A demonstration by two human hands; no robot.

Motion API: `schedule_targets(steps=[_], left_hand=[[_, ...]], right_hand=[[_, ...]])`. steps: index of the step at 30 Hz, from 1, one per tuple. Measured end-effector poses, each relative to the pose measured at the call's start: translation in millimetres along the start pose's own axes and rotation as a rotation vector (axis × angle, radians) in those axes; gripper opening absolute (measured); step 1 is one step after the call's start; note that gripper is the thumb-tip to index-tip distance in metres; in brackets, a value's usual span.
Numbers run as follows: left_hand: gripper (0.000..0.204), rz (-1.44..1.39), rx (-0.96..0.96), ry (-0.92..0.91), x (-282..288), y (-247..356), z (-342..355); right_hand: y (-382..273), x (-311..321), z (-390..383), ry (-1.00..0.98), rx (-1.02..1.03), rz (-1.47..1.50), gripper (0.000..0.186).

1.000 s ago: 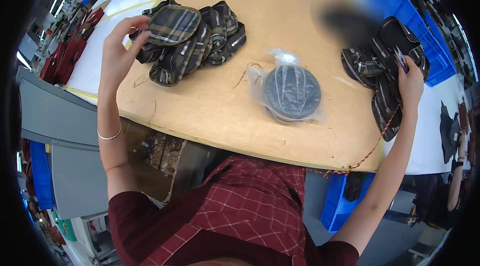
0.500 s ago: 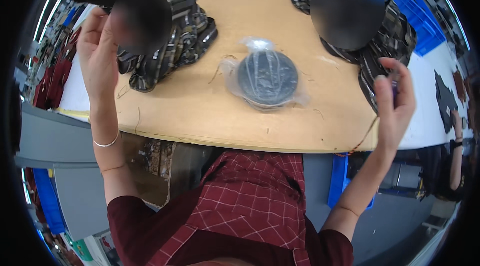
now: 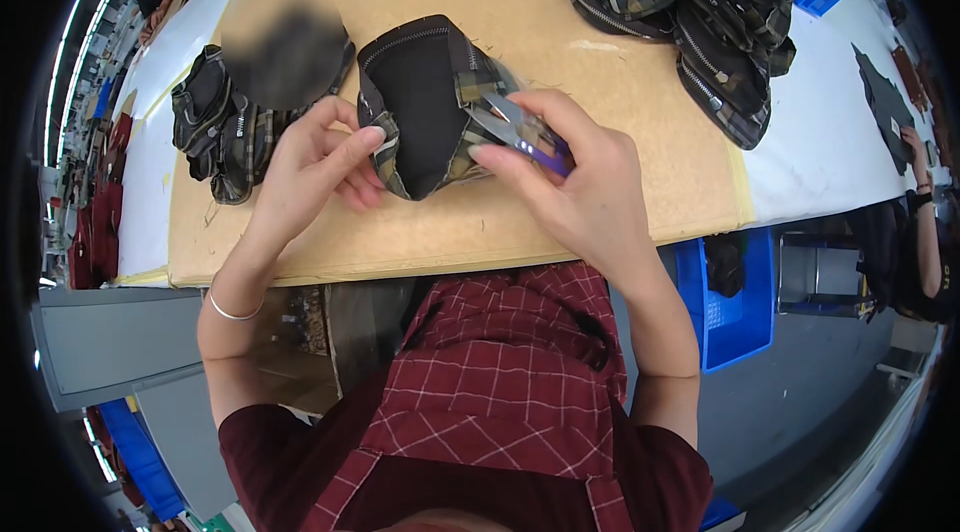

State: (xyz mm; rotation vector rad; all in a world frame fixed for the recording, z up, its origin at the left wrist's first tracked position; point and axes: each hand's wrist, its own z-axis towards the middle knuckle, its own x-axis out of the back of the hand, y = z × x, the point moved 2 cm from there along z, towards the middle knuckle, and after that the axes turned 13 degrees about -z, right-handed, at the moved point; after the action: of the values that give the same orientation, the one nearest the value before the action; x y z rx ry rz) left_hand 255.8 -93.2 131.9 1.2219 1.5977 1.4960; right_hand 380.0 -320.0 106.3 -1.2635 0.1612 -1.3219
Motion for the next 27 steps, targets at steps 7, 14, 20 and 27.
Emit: schedule_targets(steps=[7, 14, 20, 27], left_hand=[[0.035, 0.600, -0.973, -0.068, -28.0, 33.4, -12.2], [0.015, 0.350, -0.256, -0.243, -40.4, 28.1, 17.0], [0.024, 0.112, -0.397, -0.234, -36.8, 15.8, 17.7], [0.022, 0.398, -0.522, -0.307, -34.5, 31.5, -1.9]], right_hand=[[0.1, -0.5, 14.2, 0.008, -0.038, -0.154, 0.020], [-2.9, 1.5, 20.2, 0.130, 0.016, -0.259, 0.019], [-5.2, -6.7, 20.7, 0.047, -0.031, -0.178, 0.021], [-3.9, -3.7, 12.6, 0.047, -0.077, -0.155, 0.029]])
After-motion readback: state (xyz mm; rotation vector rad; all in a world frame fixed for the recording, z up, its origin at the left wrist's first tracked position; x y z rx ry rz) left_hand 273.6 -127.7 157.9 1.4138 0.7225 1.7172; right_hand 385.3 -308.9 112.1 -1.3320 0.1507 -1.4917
